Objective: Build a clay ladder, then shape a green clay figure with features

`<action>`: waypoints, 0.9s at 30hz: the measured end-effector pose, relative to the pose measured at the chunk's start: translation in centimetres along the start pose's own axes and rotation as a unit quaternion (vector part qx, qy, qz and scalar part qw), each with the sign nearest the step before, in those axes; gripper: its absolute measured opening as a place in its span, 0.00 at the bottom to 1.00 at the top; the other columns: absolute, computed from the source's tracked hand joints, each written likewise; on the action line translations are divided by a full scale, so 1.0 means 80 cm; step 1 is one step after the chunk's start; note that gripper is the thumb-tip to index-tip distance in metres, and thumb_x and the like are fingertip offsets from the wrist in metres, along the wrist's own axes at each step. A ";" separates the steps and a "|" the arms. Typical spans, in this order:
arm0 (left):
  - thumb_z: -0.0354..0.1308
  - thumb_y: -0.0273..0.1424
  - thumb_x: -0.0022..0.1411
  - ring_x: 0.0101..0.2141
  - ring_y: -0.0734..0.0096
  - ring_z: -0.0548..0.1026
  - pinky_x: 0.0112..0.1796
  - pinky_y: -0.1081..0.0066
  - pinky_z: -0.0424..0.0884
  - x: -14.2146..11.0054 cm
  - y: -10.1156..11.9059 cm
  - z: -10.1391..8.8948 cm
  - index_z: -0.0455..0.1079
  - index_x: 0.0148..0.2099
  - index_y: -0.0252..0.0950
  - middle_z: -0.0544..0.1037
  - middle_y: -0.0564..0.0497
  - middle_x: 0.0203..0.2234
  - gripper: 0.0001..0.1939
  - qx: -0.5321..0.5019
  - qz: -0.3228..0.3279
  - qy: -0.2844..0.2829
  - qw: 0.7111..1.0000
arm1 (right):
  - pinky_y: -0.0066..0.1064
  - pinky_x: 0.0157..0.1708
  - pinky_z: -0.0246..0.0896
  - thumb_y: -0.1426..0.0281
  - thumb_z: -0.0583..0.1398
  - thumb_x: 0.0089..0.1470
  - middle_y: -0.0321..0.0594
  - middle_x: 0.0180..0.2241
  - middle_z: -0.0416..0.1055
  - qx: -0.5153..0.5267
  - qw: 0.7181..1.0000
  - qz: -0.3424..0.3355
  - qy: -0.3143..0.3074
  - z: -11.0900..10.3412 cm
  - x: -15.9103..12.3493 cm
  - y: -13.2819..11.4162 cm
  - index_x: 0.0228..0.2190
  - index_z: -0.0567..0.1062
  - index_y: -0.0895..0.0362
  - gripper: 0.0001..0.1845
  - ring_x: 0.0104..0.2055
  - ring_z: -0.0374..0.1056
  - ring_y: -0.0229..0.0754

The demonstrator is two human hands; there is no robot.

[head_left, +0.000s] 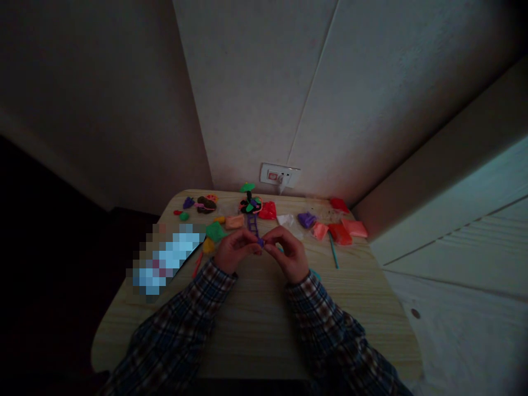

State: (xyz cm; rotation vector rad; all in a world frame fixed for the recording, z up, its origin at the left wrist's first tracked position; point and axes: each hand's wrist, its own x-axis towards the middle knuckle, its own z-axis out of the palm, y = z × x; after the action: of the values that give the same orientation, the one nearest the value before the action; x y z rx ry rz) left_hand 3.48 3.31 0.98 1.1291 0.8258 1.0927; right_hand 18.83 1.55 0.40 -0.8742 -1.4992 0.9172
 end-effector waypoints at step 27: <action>0.67 0.46 0.43 0.23 0.74 0.74 0.28 0.71 0.72 -0.003 -0.010 0.003 0.70 0.36 0.33 0.77 0.53 0.25 0.24 0.005 -0.011 -0.039 0.999 | 0.29 0.30 0.59 0.67 0.62 0.53 0.34 0.27 0.64 -0.046 0.997 -0.065 0.001 -0.004 0.001 -0.001 0.29 0.75 0.54 0.04 0.29 0.61 0.35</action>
State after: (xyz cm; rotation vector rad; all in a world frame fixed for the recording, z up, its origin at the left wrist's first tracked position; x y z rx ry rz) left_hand 3.84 2.98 0.30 1.1614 0.7809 1.0210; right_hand 19.15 1.64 0.52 -0.8333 -1.5867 0.7567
